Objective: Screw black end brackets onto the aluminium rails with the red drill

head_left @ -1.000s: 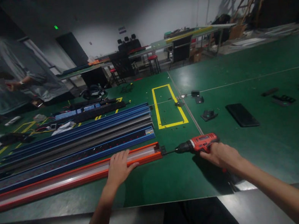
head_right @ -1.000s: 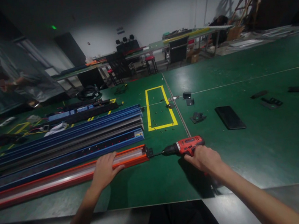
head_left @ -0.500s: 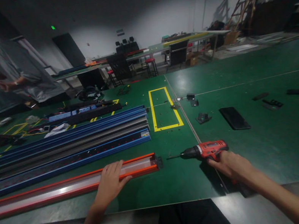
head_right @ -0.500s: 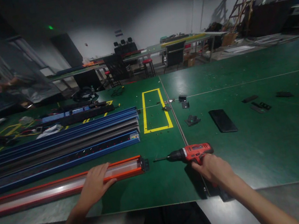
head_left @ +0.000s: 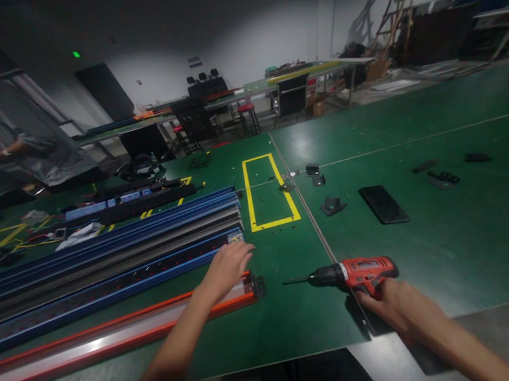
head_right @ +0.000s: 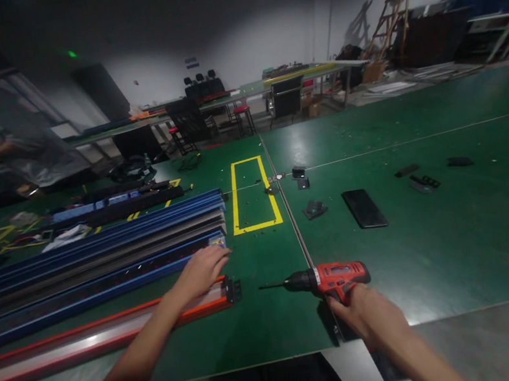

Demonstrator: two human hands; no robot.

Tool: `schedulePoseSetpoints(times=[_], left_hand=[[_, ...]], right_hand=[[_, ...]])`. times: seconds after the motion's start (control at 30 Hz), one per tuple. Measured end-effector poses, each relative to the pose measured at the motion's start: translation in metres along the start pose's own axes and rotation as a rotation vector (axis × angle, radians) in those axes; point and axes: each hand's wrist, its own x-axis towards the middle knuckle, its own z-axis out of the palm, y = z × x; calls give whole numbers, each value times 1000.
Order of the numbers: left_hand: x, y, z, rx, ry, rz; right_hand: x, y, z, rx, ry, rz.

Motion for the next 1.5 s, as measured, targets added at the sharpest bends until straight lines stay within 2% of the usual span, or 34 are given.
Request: schedulePoseSetpoints(times=[0.13, 0.27, 0.4, 0.57, 0.7, 0.8, 0.87, 0.97, 1.1, 1.2, 1.27, 1.33, 1.4, 1.5], left_hand=[[67, 12, 24, 122, -131, -15], [103, 11, 40, 131, -151, -15], [118, 11, 53, 96, -168, 8], [121, 11, 62, 70, -180, 15], [117, 15, 59, 91, -172, 3], [108, 26, 52, 117, -146, -9], [98, 37, 45, 128, -87, -8], [72, 58, 33, 79, 95, 7], [18, 93, 20, -164, 379, -60], [-32, 123, 22, -398, 534, -233], [-62, 142, 32, -524, 620, -383], [-83, 159, 48, -674, 641, -546], [-94, 172, 65, -878, 635, -735], [-90, 185, 82, -1161, 609, -988]], right_hand=[[-6, 6, 3, 21, -80, 33], [-18, 15, 11, 14, -24, 75], [-32, 21, 13, 75, -5, 134], [-40, 25, 5, 131, -164, 164], [-43, 26, 3, 166, -207, 175], [-46, 26, 4, 201, -191, 164], [-47, 28, 5, 212, -165, 155], [-48, 30, 6, 219, -179, 139], [-50, 27, 5, 136, -244, 146], [-54, 23, 3, 77, -266, 172], [-58, 21, 2, 72, -282, 163], [-61, 20, 2, 55, -293, 158], [-64, 20, 2, 36, -291, 162], [-66, 19, 3, 24, -286, 160]])
